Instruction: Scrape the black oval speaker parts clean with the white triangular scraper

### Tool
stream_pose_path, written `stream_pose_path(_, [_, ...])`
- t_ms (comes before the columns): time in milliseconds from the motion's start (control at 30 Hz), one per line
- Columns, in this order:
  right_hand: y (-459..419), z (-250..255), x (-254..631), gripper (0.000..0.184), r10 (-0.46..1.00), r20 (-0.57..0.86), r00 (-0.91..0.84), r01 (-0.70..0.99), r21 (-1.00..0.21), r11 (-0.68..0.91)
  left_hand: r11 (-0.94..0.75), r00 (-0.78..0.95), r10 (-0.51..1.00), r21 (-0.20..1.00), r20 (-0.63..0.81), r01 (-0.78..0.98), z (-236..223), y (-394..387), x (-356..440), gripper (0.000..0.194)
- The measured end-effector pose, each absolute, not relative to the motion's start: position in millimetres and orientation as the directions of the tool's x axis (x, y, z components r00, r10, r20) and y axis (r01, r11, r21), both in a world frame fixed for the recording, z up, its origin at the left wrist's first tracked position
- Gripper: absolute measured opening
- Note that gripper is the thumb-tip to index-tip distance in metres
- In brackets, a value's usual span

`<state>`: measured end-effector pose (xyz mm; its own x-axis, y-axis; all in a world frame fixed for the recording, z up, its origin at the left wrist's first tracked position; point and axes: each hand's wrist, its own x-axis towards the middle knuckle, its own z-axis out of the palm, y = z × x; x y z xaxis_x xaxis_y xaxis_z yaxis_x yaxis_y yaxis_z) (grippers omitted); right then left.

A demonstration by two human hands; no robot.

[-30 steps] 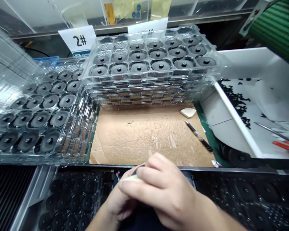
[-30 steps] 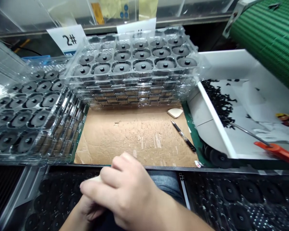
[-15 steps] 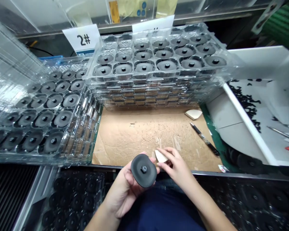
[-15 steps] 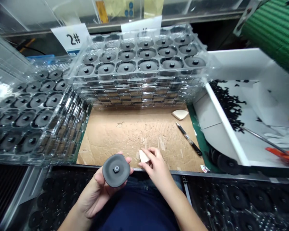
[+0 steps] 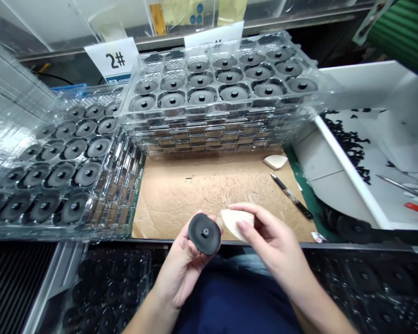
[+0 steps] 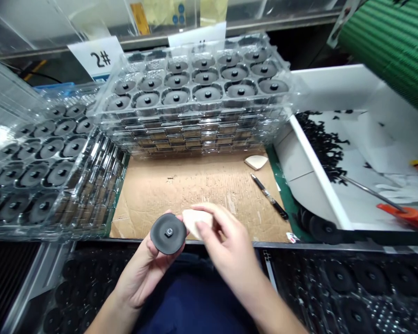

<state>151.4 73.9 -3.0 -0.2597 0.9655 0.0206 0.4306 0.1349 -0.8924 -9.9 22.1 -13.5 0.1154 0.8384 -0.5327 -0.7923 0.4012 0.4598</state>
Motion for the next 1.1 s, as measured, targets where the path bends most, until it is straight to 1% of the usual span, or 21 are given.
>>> stream_pose_path(67, [69,19,138,0.022,0.920,0.192,-0.341,0.321,-0.896,0.306,0.425,0.109,0.822,0.473,-0.559,-0.772,-14,22,-8,0.051])
stream_pose_path(100, [68,27,132,0.023,0.884,0.233,-0.405,0.284,-0.887,0.364,0.441,0.101,0.805,0.476,-0.584,-0.761,-13,22,-7,0.049])
stream_pose_path(133, [67,33,127,0.023,0.846,0.221,-0.486,0.270,-0.882,0.386,0.451,0.084,0.789,0.481,-0.608,-0.752,-12,22,-7,0.046])
stream_pose_path(200, [69,38,121,0.022,0.775,0.105,-0.623,0.290,-0.889,0.354,0.440,0.028,0.770,0.498,-0.638,-0.747,-10,23,-7,0.043])
stream_pose_path(233, [71,39,118,0.022,0.759,0.055,-0.648,0.312,-0.891,0.331,0.430,0.010,0.771,0.509,-0.637,-0.746,-9,23,-6,0.041])
stream_pose_path(267, [73,39,116,0.021,0.770,0.050,-0.636,0.327,-0.886,0.327,0.424,0.007,0.779,0.519,-0.627,-0.742,-8,24,-6,0.038])
stream_pose_path(367, [75,37,113,0.024,0.833,0.230,-0.503,0.299,-0.858,0.418,0.455,0.077,0.798,0.513,-0.598,-0.728,-4,24,-4,0.031])
stream_pose_path(400, [74,38,115,0.024,0.820,0.268,-0.506,0.265,-0.856,0.443,0.456,0.097,0.805,0.506,-0.585,-0.732,-3,24,-5,0.034])
stream_pose_path(433, [73,39,118,0.024,0.792,0.267,-0.549,0.229,-0.863,0.450,0.449,0.105,0.811,0.497,-0.575,-0.743,-3,24,-6,0.041])
stream_pose_path(500, [69,43,129,0.022,0.729,0.178,-0.661,0.209,-0.889,0.407,0.441,0.118,0.814,0.473,-0.569,-0.763,-4,24,-9,0.055])
stream_pose_path(533, [68,46,136,0.022,0.724,0.116,-0.680,0.247,-0.893,0.375,0.448,0.126,0.809,0.463,-0.574,-0.765,-5,24,-11,0.059])
stream_pose_path(600, [67,50,148,0.021,0.765,0.014,-0.644,0.382,-0.860,0.338,0.469,0.146,0.793,0.439,-0.592,-0.766,-5,25,-11,0.060])
stream_pose_path(633, [67,52,150,0.020,0.797,-0.001,-0.604,0.452,-0.824,0.342,0.472,0.153,0.788,0.427,-0.596,-0.771,-4,26,-10,0.059])
stream_pose_path(667, [68,53,151,0.021,0.823,0.022,-0.568,0.507,-0.778,0.371,0.468,0.159,0.791,0.416,-0.591,-0.779,-2,26,-9,0.058])
stream_pose_path(733, [72,55,146,0.024,0.813,0.172,-0.556,0.539,-0.671,0.510,0.461,0.170,0.796,0.401,-0.581,-0.792,3,27,-6,0.051])
stream_pose_path(800, [80,53,138,0.028,0.676,0.363,-0.641,0.399,-0.595,0.698,0.494,0.208,0.783,0.383,-0.586,-0.781,7,27,-5,0.040])
stream_pose_path(867, [91,49,133,0.031,0.550,0.430,-0.716,0.221,-0.607,0.763,0.531,0.242,0.775,0.394,-0.584,-0.750,7,25,-6,0.029])
stream_pose_path(900, [96,46,133,0.029,0.554,0.421,-0.718,0.200,-0.638,0.744,0.538,0.263,0.782,0.399,-0.565,-0.743,6,24,-8,0.027])
stream_pose_path(967, [103,38,140,0.025,0.685,0.343,-0.643,0.303,-0.707,0.638,0.526,0.305,0.808,0.384,-0.504,-0.759,2,22,-10,0.033])
stream_pose_path(1033, [104,27,150,0.020,0.837,0.232,-0.496,0.434,-0.769,0.470,0.518,0.344,0.817,0.327,-0.462,-0.791,-2,21,-12,0.043])
stream_pose_path(1100, [97,14,160,0.019,0.912,0.076,-0.403,0.475,-0.835,0.279,0.511,0.358,0.819,0.286,-0.449,-0.810,-4,21,-13,0.045])
